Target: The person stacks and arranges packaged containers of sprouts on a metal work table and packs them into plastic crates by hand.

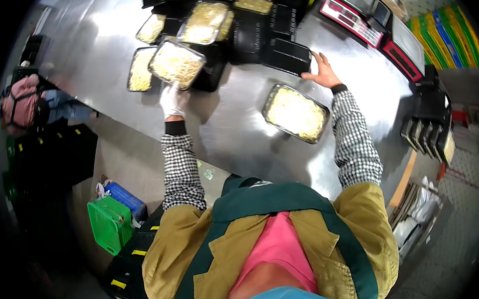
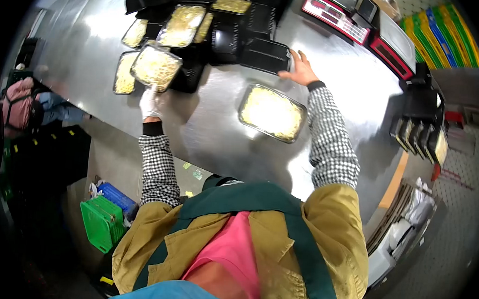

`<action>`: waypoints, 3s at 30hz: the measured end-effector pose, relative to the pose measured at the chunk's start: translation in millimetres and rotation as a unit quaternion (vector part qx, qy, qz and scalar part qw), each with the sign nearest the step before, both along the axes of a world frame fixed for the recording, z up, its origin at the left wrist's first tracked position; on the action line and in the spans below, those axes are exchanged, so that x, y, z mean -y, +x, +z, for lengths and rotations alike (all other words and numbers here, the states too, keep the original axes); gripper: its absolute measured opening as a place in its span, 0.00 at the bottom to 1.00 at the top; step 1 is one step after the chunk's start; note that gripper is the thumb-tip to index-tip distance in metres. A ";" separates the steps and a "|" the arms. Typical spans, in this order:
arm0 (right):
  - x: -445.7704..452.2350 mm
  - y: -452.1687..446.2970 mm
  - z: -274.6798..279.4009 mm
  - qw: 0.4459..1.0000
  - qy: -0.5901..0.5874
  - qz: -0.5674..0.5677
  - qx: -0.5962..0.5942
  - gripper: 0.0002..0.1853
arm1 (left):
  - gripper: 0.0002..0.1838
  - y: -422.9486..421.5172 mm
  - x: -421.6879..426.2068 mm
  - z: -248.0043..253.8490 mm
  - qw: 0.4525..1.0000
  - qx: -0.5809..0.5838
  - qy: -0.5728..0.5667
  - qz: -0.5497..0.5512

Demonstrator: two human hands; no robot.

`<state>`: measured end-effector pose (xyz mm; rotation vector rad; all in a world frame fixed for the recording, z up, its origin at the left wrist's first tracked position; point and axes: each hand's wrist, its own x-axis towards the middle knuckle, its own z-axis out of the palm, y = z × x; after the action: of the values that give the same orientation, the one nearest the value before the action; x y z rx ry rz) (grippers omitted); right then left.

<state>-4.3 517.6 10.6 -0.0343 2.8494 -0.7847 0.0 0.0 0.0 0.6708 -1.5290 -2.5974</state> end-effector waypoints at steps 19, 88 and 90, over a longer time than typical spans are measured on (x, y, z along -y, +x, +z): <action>-32.0 37.4 125.6 0.951 -0.310 -0.010 -0.003 0.29 | 0.20 137.9 -72.2 117.6 0.994 -0.023 0.031 -0.105; 29.2 104.8 307.2 0.889 -0.083 0.360 -0.271 0.08 | 0.31 103.4 -222.1 163.2 0.776 -0.144 -0.383 -0.480; 20.4 139.7 289.8 0.887 -0.040 0.378 -0.261 0.08 | 0.25 103.2 -212.0 166.1 0.908 -0.149 0.012 -0.391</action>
<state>135.4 497.2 300.5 -1.4655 2.8294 -0.7731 103.2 212.0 166.1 -0.4516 -1.9316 -3.0193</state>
